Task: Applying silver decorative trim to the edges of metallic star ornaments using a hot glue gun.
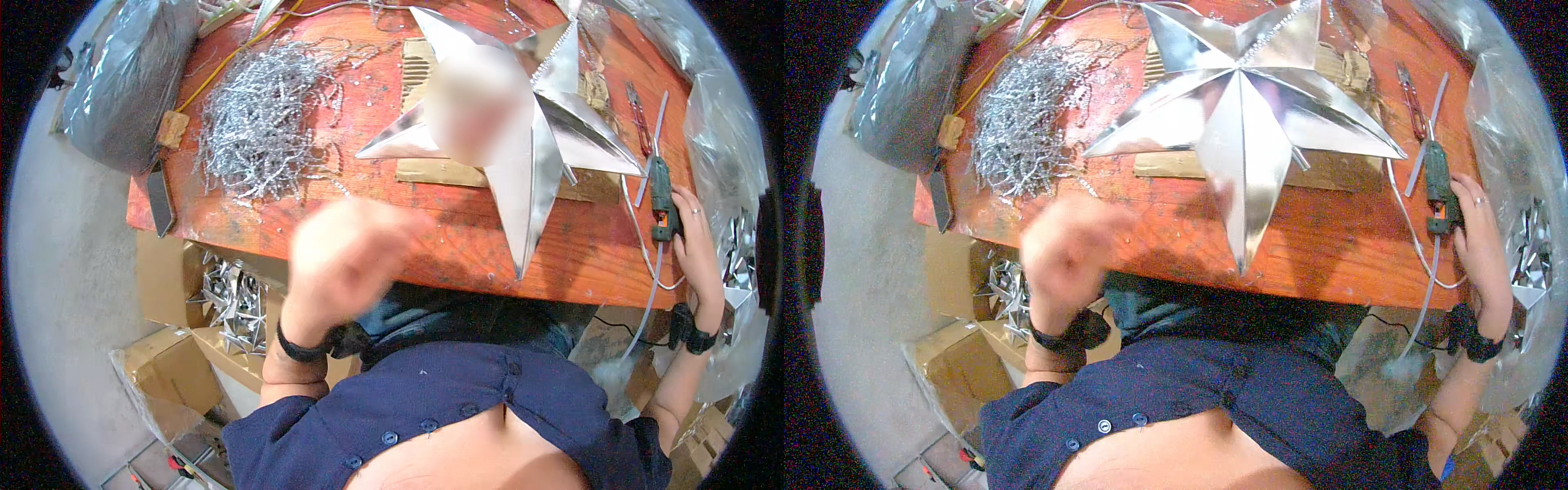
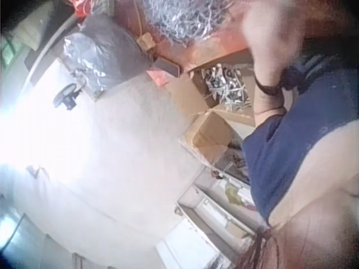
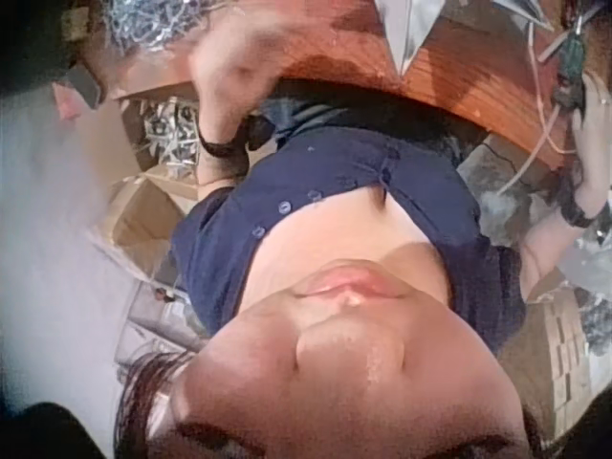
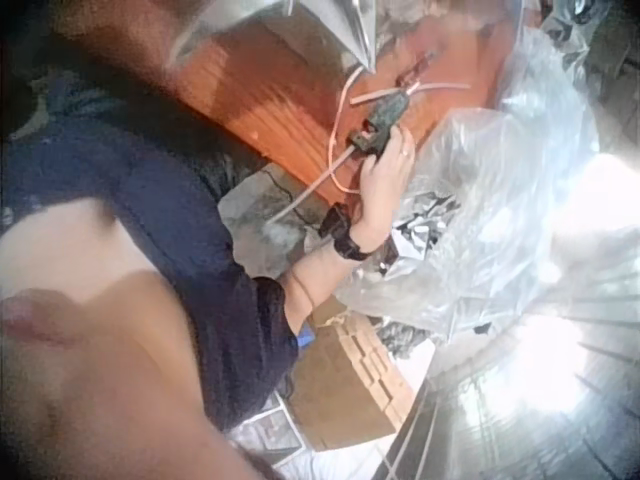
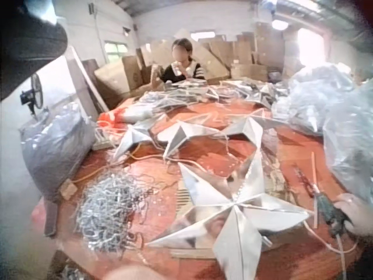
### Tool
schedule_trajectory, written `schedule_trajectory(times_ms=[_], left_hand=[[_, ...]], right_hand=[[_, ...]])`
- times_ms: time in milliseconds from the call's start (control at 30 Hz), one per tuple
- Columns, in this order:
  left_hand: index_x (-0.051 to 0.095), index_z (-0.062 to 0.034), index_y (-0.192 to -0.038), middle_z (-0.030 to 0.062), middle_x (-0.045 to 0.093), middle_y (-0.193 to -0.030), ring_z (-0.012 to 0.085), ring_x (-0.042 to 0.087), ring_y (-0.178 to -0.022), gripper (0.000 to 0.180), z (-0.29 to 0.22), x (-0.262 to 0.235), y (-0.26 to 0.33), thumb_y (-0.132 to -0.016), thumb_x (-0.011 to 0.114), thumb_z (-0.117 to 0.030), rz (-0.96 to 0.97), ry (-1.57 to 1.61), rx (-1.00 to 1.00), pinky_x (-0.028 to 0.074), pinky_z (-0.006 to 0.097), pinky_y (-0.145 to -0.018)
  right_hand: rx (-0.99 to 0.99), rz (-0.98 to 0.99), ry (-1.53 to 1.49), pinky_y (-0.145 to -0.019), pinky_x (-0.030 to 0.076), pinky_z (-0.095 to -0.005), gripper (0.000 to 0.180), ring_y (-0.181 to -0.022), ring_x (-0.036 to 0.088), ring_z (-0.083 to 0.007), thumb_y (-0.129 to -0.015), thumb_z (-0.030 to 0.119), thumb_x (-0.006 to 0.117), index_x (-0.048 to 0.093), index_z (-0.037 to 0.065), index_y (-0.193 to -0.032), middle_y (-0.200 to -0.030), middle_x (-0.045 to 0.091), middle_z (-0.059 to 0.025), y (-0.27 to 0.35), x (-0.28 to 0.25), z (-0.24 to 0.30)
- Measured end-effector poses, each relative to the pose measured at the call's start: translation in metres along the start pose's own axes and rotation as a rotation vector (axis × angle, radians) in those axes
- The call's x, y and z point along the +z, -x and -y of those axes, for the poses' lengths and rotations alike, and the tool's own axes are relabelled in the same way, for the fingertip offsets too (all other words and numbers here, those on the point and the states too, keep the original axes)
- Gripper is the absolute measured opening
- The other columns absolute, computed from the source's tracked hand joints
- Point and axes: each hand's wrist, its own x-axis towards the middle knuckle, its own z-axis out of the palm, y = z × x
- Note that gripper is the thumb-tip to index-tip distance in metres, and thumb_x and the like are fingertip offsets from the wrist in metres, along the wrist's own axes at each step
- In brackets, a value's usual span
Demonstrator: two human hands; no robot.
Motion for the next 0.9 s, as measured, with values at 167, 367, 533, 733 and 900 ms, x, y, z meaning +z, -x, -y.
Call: schedule_trajectory(times_ms=[167, 367, 533, 733, 900], left_hand=[[0.065, -0.0063, -0.088, 0.0063, 0.061, -0.09, 0.0246, 0.055, -0.079, 0.012, 0.042, -0.03, -0.012, -0.077, 0.064, -0.013, -0.197, -0.688, -0.32, 0.044, 0.035, -0.07], [0.064, -0.0066, -0.084, 0.0051, 0.06, -0.086, 0.0232, 0.054, -0.087, 0.01, 0.058, -0.047, -0.024, -0.078, 0.065, -0.014, 0.066, -0.814, -0.281, 0.043, 0.033, -0.077], [0.056, -0.0028, -0.091, 0.0026, 0.058, -0.083, 0.0102, 0.053, -0.074, 0.009, 0.041, -0.085, -0.056, -0.089, 0.054, -0.012, -0.266, 0.233, -0.47, 0.042, 0.022, -0.07], [0.058, -0.0006, -0.095, -0.0014, 0.055, -0.075, 0.0026, 0.046, -0.064, 0.013, -0.017, -0.124, -0.109, -0.087, 0.057, -0.01, -0.377, 0.324, -0.361, 0.036, 0.018, -0.057], [0.06, -0.0006, -0.092, -0.0024, 0.057, -0.078, 0.0026, 0.05, -0.066, 0.012, -0.074, -0.106, -0.14, -0.085, 0.06, -0.01, -0.21, 0.244, -0.272, 0.04, 0.016, -0.059]], right_hand=[[0.024, -0.008, 0.091, -0.107, 0.026, -0.0363, 0.063, -0.127, 0.036, -0.0292, -0.069, -0.014, 0.042, 0.041, 0.005, -0.13, -0.138, 0.037, -0.0132, 0.011, -0.025, 0.027], [0.001, -0.285, 0.034, -0.103, 0.03, -0.033, 0.04, -0.121, 0.044, -0.0266, -0.082, -0.007, 0.04, 0.052, 0.003, -0.119, -0.127, 0.049, -0.0133, 0.015, -0.064, 0.056], [-0.15, -0.453, -0.351, -0.099, 0.034, -0.0315, 0.028, -0.115, 0.048, -0.0208, -0.087, -0.003, 0.039, 0.054, -0.001, -0.111, -0.118, 0.054, -0.0117, 0.01, -0.091, 0.09], [-0.511, -0.244, -1.216, -0.094, 0.038, -0.0293, 0.034, -0.105, 0.052, -0.0175, -0.085, 0.005, 0.043, 0.05, -0.003, -0.117, -0.115, 0.055, -0.0115, -0.067, -0.111, 0.202], [-0.647, -0.283, -1.556, -0.066, 0.044, -0.0195, 0.039, -0.082, 0.057, -0.0099, -0.089, 0.019, 0.054, 0.046, -0.001, -0.121, -0.093, 0.061, -0.008, -0.078, -0.132, 0.278]])
